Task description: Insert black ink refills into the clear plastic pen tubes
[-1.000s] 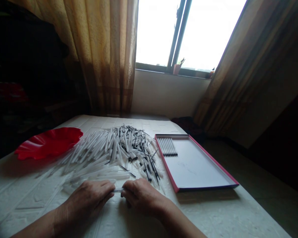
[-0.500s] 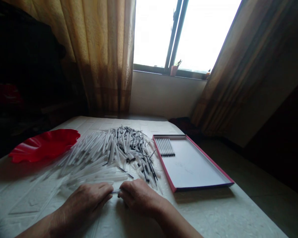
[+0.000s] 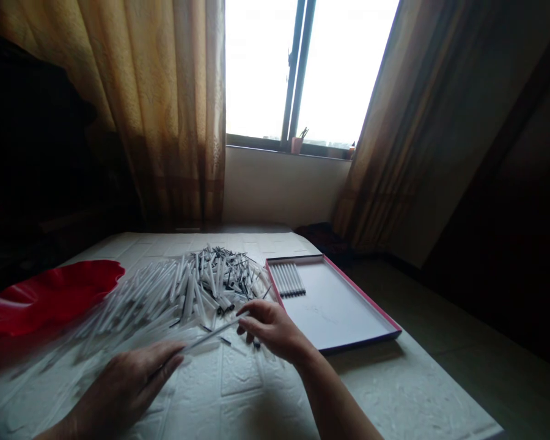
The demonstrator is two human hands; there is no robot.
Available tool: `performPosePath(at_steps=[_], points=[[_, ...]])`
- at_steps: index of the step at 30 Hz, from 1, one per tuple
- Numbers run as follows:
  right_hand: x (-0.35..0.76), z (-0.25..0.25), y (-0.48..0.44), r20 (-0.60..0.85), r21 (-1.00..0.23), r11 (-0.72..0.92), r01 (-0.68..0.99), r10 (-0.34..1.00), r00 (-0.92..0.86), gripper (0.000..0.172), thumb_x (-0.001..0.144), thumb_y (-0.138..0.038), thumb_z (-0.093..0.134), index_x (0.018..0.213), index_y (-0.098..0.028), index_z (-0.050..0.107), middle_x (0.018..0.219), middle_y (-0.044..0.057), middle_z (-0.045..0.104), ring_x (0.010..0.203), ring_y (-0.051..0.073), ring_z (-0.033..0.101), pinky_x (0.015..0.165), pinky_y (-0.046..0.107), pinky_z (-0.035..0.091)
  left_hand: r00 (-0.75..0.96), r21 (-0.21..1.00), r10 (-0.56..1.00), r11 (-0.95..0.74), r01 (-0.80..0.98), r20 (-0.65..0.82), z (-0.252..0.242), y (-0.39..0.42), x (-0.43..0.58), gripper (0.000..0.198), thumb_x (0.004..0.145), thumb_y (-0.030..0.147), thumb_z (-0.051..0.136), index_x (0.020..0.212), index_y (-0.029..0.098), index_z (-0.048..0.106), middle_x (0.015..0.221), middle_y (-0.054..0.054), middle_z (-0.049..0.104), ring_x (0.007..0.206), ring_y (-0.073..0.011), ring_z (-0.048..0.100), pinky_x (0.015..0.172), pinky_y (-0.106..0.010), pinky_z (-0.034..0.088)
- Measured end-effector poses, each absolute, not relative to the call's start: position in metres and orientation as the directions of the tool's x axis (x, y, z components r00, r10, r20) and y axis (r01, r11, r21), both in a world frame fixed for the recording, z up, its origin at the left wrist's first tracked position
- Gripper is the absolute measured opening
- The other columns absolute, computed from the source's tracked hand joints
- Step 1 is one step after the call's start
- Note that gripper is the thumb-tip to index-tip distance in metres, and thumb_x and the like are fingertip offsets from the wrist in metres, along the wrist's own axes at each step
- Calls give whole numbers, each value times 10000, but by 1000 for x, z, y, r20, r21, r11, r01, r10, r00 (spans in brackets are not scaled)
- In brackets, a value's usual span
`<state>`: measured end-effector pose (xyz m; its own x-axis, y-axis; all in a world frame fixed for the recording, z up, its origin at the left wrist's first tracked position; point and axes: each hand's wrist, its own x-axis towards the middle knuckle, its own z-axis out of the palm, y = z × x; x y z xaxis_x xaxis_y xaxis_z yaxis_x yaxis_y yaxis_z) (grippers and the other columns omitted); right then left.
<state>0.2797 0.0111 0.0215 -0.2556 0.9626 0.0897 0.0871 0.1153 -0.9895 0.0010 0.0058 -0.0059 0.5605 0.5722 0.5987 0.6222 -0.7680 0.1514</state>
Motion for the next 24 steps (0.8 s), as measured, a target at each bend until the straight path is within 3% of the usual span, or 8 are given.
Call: performPosePath(at_steps=[2,5,8,12,16,18,21,24], points=[[271,22,12,94,-995,98,13,977,-189,516,731,-668,740,898,-197,614,723,-21,625,545,90,513,492,216,336,534,254,611,-763,595,584,-7,4,5,382,1080,442,366,1049,243,691,897,-16,816,784,-209,806,669,-265,603],[241,20,2,74,-997,67,-46,982,-174,525,720,-678,728,883,-190,620,753,-13,618,569,86,521,504,209,343,584,406,648,-762,505,490,2,-4,14,351,1052,343,394,822,238,636,618,45,701,528,-132,713,495,-189,501],[211,19,-9,47,-999,46,-10,972,-231,531,693,-676,741,835,-170,662,681,-16,600,549,99,533,491,217,362,599,473,643,-762,442,477,10,-11,21,275,1042,315,427,852,247,614,595,75,683,506,-106,698,487,-155,478],[220,30,-3,36,-989,64,136,980,-197,467,783,-627,687,890,-172,683,705,-11,623,586,129,595,475,218,394,555,370,571,-818,440,605,4,-12,18,193,1061,410,451,1056,294,606,646,110,722,480,-99,700,473,-139,501],[299,51,32,53,-911,32,411,998,40,242,964,-367,610,1097,-173,670,827,-3,653,646,115,612,560,225,476,492,264,537,-812,520,685,-6,-4,12,278,1076,501,401,1211,324,568,719,102,744,473,-98,701,474,-141,535],[346,57,50,46,-828,-62,558,983,178,276,998,-281,599,1249,-164,614,900,16,675,706,130,641,648,263,535,490,228,521,-812,538,698,-7,-1,12,296,1084,505,373,1208,315,563,727,93,755,498,-95,721,494,-127,549],[399,55,68,18,-650,-243,720,943,333,296,1000,-338,641,1245,-173,618,1149,67,674,909,202,687,780,388,595,509,167,469,-832,529,722,-4,1,13,303,1096,496,341,1202,303,548,745,82,784,559,-93,763,549,-102,570],[422,41,78,-7,-463,-355,812,918,398,291,1002,-337,641,1256,-197,630,1284,87,640,1056,241,666,888,446,578,513,116,418,-846,520,749,-1,3,12,308,1104,485,314,1198,303,543,796,61,816,634,-98,796,589,-80,574]])
